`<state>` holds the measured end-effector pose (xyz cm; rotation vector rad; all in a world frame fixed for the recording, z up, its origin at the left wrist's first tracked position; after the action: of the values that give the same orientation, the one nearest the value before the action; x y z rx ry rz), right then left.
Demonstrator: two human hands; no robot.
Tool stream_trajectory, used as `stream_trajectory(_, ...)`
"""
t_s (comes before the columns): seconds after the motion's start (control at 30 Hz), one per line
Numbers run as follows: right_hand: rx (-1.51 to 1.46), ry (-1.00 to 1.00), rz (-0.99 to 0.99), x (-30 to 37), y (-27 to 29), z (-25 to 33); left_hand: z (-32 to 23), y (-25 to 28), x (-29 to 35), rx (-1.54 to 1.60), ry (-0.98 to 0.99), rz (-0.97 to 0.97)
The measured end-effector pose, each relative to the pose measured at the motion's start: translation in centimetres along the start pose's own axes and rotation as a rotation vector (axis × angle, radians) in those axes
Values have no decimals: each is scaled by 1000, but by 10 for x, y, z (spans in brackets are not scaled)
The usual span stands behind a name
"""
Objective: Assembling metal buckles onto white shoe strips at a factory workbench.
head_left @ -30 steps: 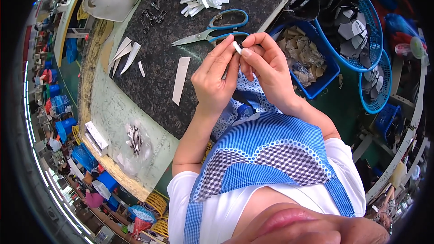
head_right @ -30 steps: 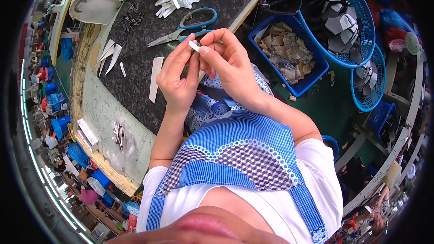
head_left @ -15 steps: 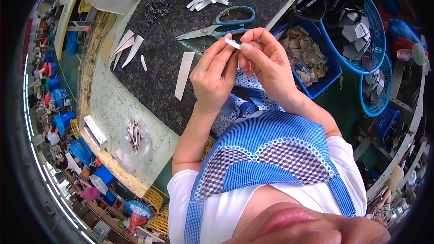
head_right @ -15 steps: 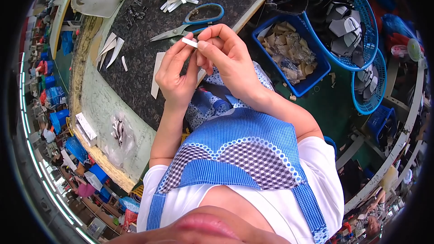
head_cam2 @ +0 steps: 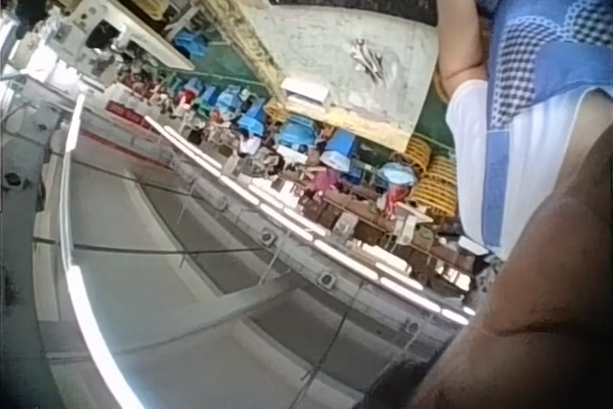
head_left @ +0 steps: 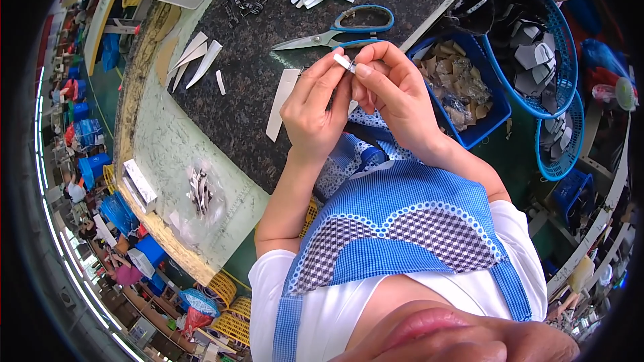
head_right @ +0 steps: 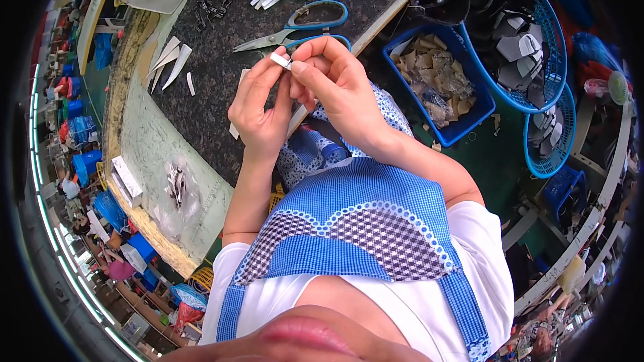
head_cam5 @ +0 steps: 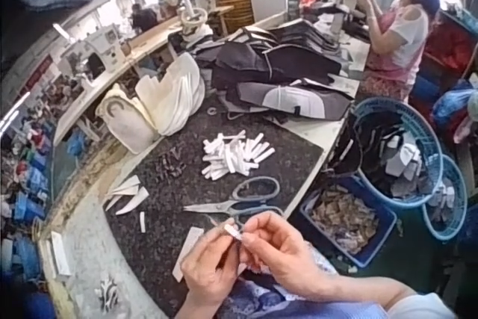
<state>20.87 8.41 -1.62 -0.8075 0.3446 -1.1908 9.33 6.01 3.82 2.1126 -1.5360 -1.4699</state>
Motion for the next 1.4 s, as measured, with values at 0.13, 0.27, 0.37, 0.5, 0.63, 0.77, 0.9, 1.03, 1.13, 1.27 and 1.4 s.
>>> stream_trajectory(0.13, 42, -26, 31, -1, 0, 9, 15, 3, 6, 141, 154, 82)
stream_trajectory(0.27, 214, 43, 90, -7, 12, 17, 27, 1, 16, 322, 332, 139)
stream_trajectory(0.37, 350, 71, 141, -10, 10, 23, 29, -1, 21, 395, 443, 168)
stream_trajectory(0.5, 417, 22, 225, -15, -2, 22, 28, -1, 24, 426, 439, 175)
stream_trajectory(0.63, 593, 22, 289, -17, -5, 19, 29, 3, 31, 384, 424, 251)
stream_trajectory(0.77, 797, 117, 248, -7, 0, 33, 32, 19, 29, 314, 422, 237)
stream_trajectory(0.9, 828, 101, 301, 1, -2, 29, 77, 46, 36, -349, 384, 138)
stream_trajectory(1.03, 879, 79, 356, 1, -15, 20, 76, 37, 33, -306, 360, 230)
stream_trajectory(1.13, 792, 47, 430, 3, -33, 12, 74, 11, 43, 730, 845, 179)
stream_trajectory(1.27, 627, 118, 332, -15, -33, 10, 55, 1, 43, 847, 843, 328)
stream_trajectory(1.4, 631, 217, 273, -19, -25, 17, 43, -1, 42, 994, 887, 327)
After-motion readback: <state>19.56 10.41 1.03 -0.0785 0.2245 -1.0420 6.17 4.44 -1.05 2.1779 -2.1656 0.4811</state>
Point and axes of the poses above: each hand's wrist, its own x-axis away from the middle knuckle, its own y-axis out of the back of the hand, z = x × y, the point moved 8 cm from there along -x, towards the middle knuckle, and after that the axes turned 7 degrees about -x, right-handed, at the moved point
